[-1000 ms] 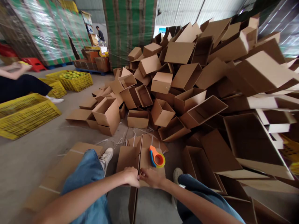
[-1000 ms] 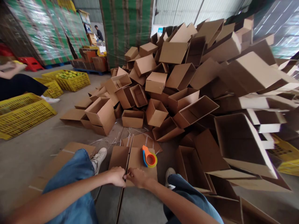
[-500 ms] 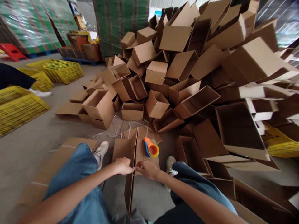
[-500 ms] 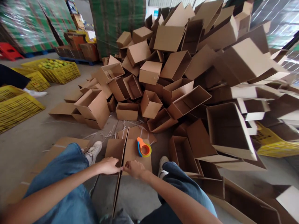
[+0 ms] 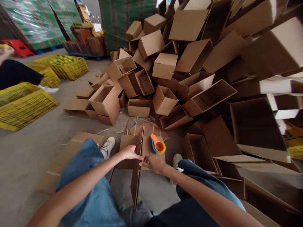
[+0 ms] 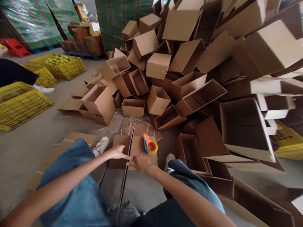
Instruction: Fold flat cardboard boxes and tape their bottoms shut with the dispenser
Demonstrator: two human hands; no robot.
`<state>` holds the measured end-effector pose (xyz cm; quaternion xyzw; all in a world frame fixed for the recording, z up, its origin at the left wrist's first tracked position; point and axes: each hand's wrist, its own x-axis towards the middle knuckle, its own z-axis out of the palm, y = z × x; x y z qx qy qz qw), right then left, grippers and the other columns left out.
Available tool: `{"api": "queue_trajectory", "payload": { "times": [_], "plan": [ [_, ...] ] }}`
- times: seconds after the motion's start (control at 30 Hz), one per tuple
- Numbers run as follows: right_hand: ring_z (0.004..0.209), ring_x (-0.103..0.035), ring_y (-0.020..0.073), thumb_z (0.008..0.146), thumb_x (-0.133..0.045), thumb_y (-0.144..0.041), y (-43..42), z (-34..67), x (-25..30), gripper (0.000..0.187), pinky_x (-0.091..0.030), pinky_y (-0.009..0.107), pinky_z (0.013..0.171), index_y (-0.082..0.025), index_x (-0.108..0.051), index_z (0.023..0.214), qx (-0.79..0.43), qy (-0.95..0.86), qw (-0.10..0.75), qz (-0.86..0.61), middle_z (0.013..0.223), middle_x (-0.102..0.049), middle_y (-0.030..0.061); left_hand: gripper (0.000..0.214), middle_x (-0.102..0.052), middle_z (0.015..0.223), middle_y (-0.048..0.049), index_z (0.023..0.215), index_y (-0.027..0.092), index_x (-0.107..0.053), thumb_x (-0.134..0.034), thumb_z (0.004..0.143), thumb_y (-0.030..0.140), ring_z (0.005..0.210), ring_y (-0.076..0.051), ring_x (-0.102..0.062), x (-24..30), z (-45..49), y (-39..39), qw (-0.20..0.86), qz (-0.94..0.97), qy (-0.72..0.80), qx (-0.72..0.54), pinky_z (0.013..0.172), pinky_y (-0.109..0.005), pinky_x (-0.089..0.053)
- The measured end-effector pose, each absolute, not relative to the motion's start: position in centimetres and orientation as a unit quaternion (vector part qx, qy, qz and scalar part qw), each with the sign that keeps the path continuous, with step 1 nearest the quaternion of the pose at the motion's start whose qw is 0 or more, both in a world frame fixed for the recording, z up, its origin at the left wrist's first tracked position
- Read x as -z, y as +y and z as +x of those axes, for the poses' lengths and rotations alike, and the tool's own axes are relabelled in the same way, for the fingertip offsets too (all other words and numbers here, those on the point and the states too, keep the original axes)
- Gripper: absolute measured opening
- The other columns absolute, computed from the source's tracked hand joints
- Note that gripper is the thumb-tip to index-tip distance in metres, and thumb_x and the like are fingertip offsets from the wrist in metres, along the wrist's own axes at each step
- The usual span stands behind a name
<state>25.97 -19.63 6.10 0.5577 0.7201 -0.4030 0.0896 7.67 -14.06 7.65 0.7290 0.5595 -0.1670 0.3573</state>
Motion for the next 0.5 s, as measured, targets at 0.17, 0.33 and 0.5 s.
{"api": "queue_trajectory", "payload": {
  "times": [0.17, 0.33, 0.5],
  "plan": [
    [0.104, -0.068, 0.0333, 0.089, -0.049, -0.07, -19.6, 26.9, -5.7, 0.06, -0.049, 0.041, 0.087, -0.019, -0.072, 0.111, 0.396, 0.712, 0.1, 0.571, 0.11, -0.074, 0.0149, 0.085, -0.066, 0.126, -0.0224, 0.127, 0.009, -0.058, -0.067, 0.067, 0.069, 0.115, -0.036, -0.064, -7.5, 8.1, -14.6, 0.347, 0.727, 0.574, 0.148, 0.084, -0.034, -0.049],
    [0.101, -0.069, 0.0302, 0.083, -0.051, -0.076, -19.2, 27.4, -4.7, 0.063, -0.05, 0.036, 0.082, -0.022, -0.073, 0.106, 0.432, 0.69, 0.083, 0.575, 0.104, -0.075, 0.0115, 0.118, -0.046, 0.149, -0.0263, 0.155, 0.006, -0.018, -0.076, 0.065, 0.058, 0.139, -0.037, -0.043, -7.0, 8.4, -14.6, 0.374, 0.716, 0.578, 0.117, 0.106, -0.038, -0.041],
    [0.102, -0.069, 0.0311, 0.079, -0.054, -0.078, -18.8, 27.2, -4.4, 0.065, -0.05, 0.037, 0.083, -0.022, -0.073, 0.107, 0.411, 0.693, 0.088, 0.586, 0.106, -0.074, 0.0124, 0.116, -0.035, 0.155, -0.0273, 0.156, 0.005, -0.015, -0.074, 0.07, 0.056, 0.145, -0.037, -0.033, -7.8, 8.6, -14.6, 0.366, 0.72, 0.573, 0.138, 0.111, -0.04, -0.036]
  ]
}}
